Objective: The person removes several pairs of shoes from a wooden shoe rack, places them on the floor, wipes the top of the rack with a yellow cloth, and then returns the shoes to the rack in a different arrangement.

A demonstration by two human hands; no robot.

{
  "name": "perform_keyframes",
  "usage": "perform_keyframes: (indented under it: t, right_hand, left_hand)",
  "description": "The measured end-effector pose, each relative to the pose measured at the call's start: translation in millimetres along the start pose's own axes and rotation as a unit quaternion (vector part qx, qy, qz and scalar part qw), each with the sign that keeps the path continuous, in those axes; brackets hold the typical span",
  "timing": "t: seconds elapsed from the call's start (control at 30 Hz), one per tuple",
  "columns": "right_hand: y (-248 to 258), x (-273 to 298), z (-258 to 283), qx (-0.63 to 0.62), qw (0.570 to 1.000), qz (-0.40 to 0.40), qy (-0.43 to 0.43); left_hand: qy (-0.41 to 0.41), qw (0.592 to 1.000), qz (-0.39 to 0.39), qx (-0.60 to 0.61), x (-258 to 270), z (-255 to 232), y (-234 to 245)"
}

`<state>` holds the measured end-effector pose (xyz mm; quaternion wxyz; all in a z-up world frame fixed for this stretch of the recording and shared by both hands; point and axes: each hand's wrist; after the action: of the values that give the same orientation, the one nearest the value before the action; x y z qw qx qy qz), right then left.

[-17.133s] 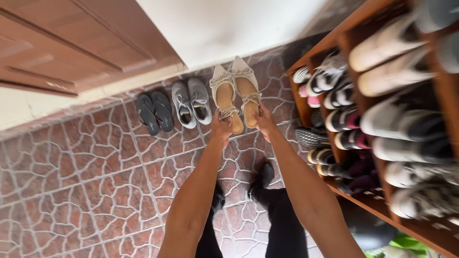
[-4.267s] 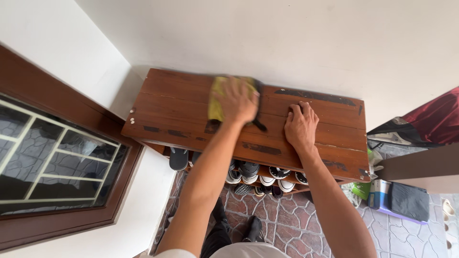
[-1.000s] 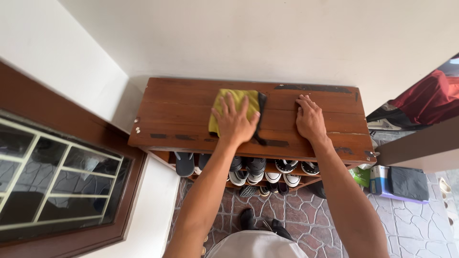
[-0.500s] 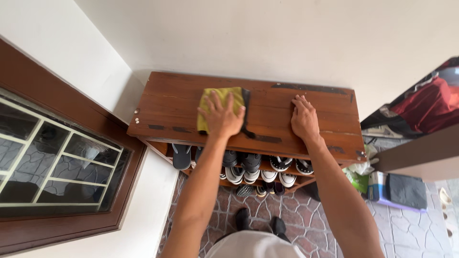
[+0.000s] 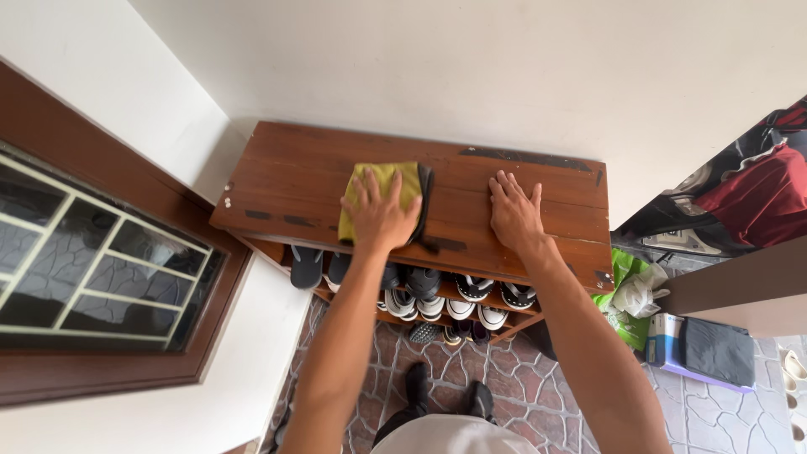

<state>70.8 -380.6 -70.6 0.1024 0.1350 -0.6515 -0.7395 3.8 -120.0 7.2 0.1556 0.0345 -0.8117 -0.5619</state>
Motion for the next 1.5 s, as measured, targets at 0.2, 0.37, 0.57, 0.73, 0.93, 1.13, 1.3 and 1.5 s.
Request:
perform_keyframes:
  t: [0.2,0.37,0.57,0.73,0.93,1.13,1.3,1.5]
  right_hand:
    - [19,6,-19,-0.058,0.995,-0.026,0.078]
    - [13,11,-24,-0.072,0.993,-0.054,0.079]
    - [-5,8,-37,-0.146,0.974,-0.146,0.097]
    - [-5,-3,-46,-0.241,0.950,-0.188,0.065]
    - [25,20,-24,-0.231,0.938,-0.255,0.040]
    - [28,11,71,-0.044,0.981,-0.146,0.122]
    - [29,-1,92,0.057,0.989,0.002,0.135]
    - [37,-56,55,0.012,0.998,0.068,0.013]
  left_hand:
    - [-0.058,0.998,-0.034,0.008,18,-59,-36]
    - [-0.094,0.995,-0.037,-0.010,59,-45,-53]
    - [0.011,0.999,-0.043,0.004,15,-59,-24]
    - [0.025,0.998,-0.052,-0.006,3,-106,-39]
    - [-0.009,0.952,-0.158,0.263,21,-95,-60]
    - [-0.012,0.882,-0.316,0.349,-6,23,-30]
    - [-0.058,0.934,-0.297,0.188,-30,62,-22]
    - [-0.010,0.971,-0.226,0.075,-21,49,-32]
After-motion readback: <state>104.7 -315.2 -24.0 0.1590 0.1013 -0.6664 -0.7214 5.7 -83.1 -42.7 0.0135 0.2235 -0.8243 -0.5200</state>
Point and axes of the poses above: each hand's wrist, its own x-axis away from the middle knuckle, its own y-axis out of the back of the hand, z = x × y, and after that the axes turned 11 degrees about x, right-handed
